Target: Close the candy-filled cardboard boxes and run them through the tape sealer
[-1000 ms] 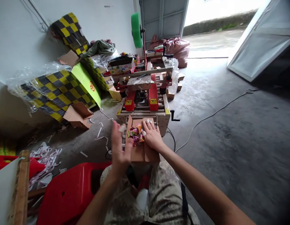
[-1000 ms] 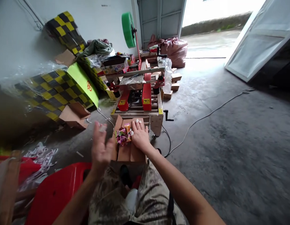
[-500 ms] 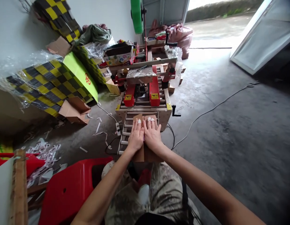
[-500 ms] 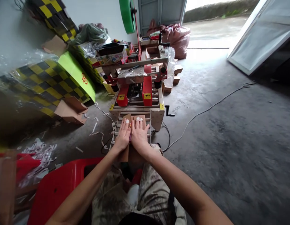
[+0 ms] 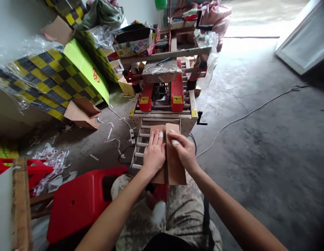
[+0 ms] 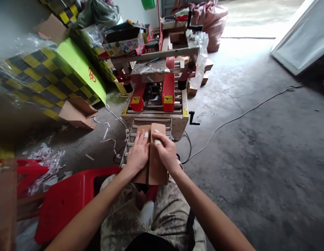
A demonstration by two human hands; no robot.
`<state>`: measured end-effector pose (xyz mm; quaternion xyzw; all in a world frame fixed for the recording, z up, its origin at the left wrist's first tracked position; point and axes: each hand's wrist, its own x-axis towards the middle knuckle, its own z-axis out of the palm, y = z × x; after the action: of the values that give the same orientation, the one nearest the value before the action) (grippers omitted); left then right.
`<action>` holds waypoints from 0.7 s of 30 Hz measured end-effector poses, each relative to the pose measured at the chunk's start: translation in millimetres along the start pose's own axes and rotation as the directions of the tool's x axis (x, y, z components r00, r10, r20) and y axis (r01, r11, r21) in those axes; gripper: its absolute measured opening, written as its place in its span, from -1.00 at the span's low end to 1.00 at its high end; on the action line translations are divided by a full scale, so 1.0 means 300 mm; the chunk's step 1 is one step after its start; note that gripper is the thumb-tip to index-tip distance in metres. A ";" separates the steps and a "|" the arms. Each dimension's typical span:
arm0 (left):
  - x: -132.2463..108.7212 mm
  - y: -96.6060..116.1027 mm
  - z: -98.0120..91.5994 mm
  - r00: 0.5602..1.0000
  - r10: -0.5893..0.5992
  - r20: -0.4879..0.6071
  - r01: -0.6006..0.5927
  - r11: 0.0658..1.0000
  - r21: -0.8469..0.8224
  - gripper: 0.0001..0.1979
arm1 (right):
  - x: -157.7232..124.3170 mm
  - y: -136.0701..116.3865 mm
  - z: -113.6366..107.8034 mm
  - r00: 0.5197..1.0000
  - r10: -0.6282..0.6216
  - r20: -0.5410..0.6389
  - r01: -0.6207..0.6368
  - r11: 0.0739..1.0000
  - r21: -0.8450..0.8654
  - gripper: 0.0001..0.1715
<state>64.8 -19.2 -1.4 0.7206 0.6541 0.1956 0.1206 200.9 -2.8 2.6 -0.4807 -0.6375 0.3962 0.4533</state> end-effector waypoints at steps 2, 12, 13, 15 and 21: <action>0.000 0.011 0.001 1.000 -0.021 0.017 0.020 0.998 0.056 -0.48 | -0.040 -0.009 0.004 0.997 -0.005 -0.074 0.008 0.999 0.047 -0.52; 0.024 -0.069 -0.022 0.996 0.034 0.086 0.004 0.913 -0.407 -0.46 | -0.169 -0.062 0.047 0.835 -0.144 0.531 0.489 0.635 -0.598 0.28; 0.045 -0.085 -0.017 0.997 0.027 0.066 0.009 0.871 -0.491 -0.46 | -0.150 -0.058 0.050 0.832 -0.137 0.538 0.499 0.609 -0.616 0.28; 0.097 -0.111 -0.002 0.999 -0.034 0.030 0.045 0.734 -0.677 -0.48 | -0.085 -0.037 0.050 0.831 -0.129 0.541 0.511 0.559 -0.653 0.26; 0.028 -0.123 0.064 0.836 -0.548 -0.016 0.168 0.285 -0.944 -0.54 | 0.294 0.054 0.021 0.754 -0.219 0.619 0.633 0.493 -0.597 0.20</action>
<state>40.8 -5.1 -33.5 0.3143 0.5896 0.6107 0.4251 187.7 86.2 3.0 -0.3371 -0.9327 0.0512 0.1176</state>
